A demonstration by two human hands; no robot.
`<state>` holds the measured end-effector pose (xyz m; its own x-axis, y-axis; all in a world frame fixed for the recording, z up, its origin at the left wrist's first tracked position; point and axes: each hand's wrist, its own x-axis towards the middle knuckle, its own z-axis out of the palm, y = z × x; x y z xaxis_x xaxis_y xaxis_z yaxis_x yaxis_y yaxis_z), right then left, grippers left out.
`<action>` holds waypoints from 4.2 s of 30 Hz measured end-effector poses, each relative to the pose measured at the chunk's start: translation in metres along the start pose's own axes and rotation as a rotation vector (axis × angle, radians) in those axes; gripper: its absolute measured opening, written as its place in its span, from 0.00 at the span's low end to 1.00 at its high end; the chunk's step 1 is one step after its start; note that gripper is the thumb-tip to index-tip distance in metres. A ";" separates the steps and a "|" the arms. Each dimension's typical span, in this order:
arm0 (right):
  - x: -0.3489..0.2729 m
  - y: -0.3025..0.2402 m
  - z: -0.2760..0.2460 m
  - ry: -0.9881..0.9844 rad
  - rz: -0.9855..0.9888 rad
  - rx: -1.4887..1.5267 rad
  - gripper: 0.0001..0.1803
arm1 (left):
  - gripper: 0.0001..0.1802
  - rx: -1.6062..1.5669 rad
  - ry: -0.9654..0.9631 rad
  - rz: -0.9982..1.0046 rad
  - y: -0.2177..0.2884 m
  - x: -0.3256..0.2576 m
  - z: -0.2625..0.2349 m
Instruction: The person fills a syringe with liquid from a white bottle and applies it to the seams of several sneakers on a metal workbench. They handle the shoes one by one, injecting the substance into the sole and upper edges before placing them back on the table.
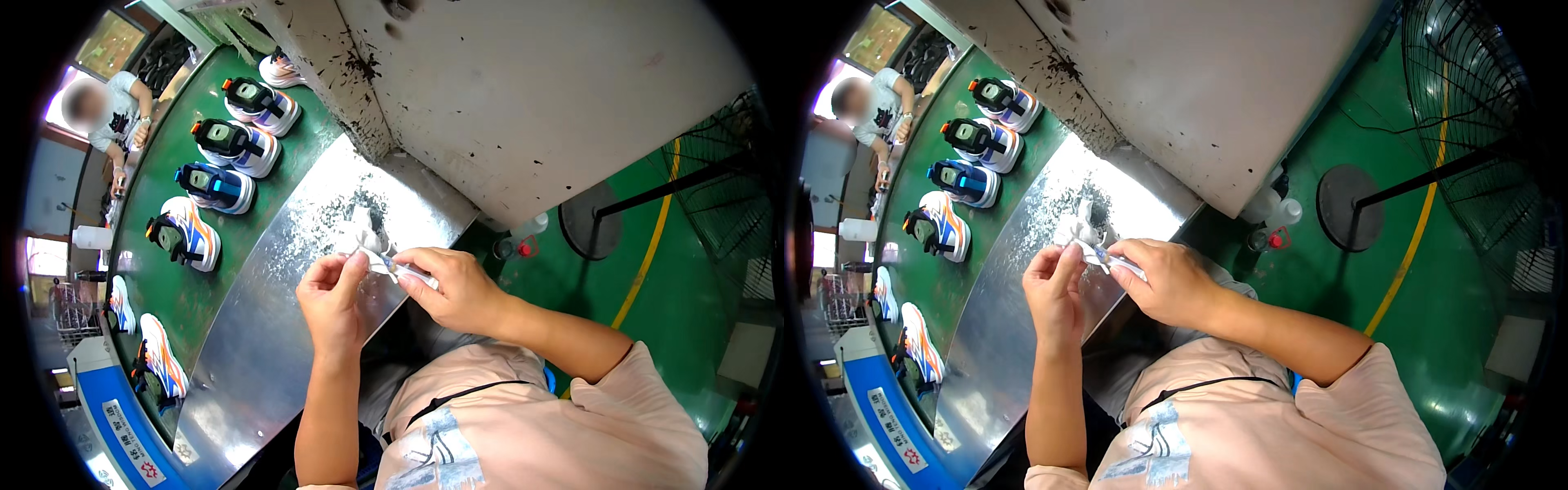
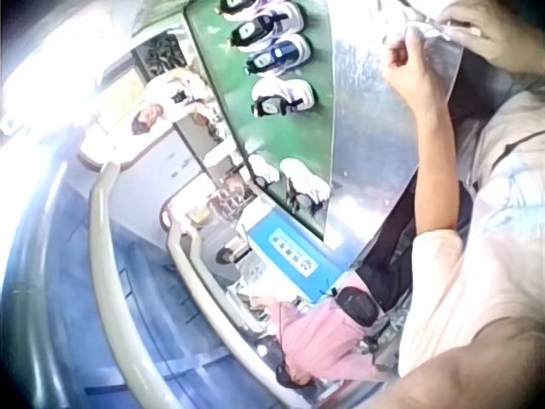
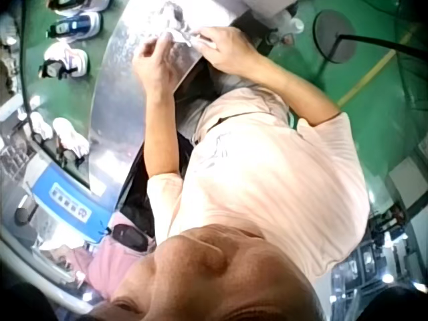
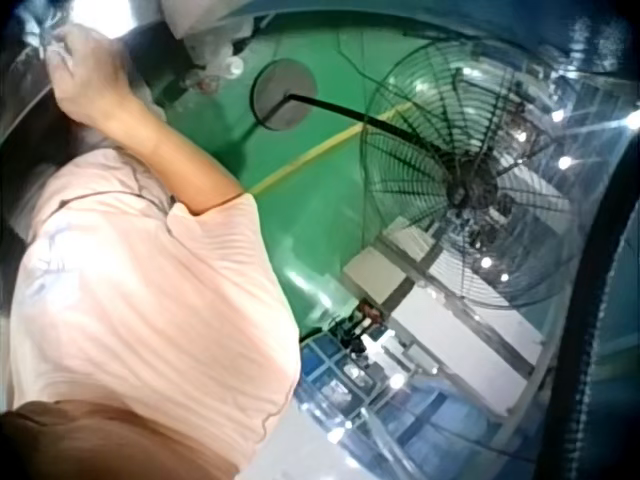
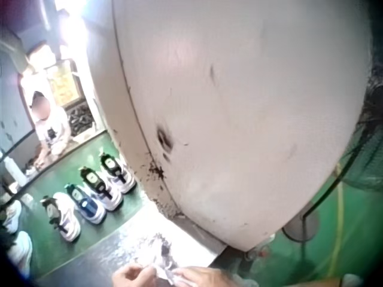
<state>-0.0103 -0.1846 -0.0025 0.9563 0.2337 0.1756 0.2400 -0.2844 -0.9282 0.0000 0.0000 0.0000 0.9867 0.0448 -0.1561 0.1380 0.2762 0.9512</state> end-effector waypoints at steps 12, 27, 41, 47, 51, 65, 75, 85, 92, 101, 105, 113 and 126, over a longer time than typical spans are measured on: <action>0.010 0.001 -0.010 0.106 0.008 0.043 0.11 | 0.10 0.185 0.020 0.057 0.011 0.032 0.044; -0.090 0.006 -0.103 -0.051 0.424 1.493 0.12 | 0.14 1.346 0.025 0.891 0.058 0.020 0.057; -0.085 -0.015 -0.069 -0.207 0.286 1.752 0.12 | 0.08 0.520 -0.429 0.207 0.048 -0.061 0.077; -0.090 -0.010 -0.068 -0.168 0.362 1.578 0.10 | 0.04 0.905 -0.439 0.694 0.044 -0.058 0.080; -0.106 0.035 -0.095 -0.127 0.500 1.048 0.10 | 0.10 1.086 -0.363 0.669 0.051 -0.044 0.065; -0.170 0.378 -0.160 0.149 1.206 -0.381 0.27 | 0.60 1.283 0.386 0.926 0.057 -0.008 0.137; -0.111 0.463 -0.158 0.269 1.011 -0.650 0.34 | 0.62 1.079 0.032 1.139 0.028 0.010 0.204; -0.115 0.483 -0.170 0.029 0.928 -0.774 0.27 | 0.60 1.087 0.062 1.124 0.027 0.006 0.212; -0.137 0.392 -0.245 -0.223 0.792 -0.898 0.29 | 0.59 1.114 0.024 1.208 0.050 -0.018 0.196; -0.115 0.105 -0.290 -0.691 0.264 -1.355 0.39 | 0.52 1.286 -0.367 0.708 0.084 -0.081 0.130; -0.128 -0.085 -0.241 -0.477 0.119 -1.293 0.28 | 0.54 0.974 -0.637 0.487 0.072 -0.122 0.079; -0.052 -0.272 -0.074 -0.694 -0.517 -1.104 0.32 | 0.61 0.446 -0.324 0.788 0.084 -0.174 0.044; 0.014 -0.156 0.076 -0.716 0.093 0.155 0.17 | 0.53 0.631 0.413 0.763 0.166 -0.198 -0.169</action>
<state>-0.0468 -0.0664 0.1194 0.6160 0.7794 -0.1139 0.0862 -0.2104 -0.9738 -0.1872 0.1992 0.1442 0.7415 0.3498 0.5725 -0.3667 -0.5034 0.7824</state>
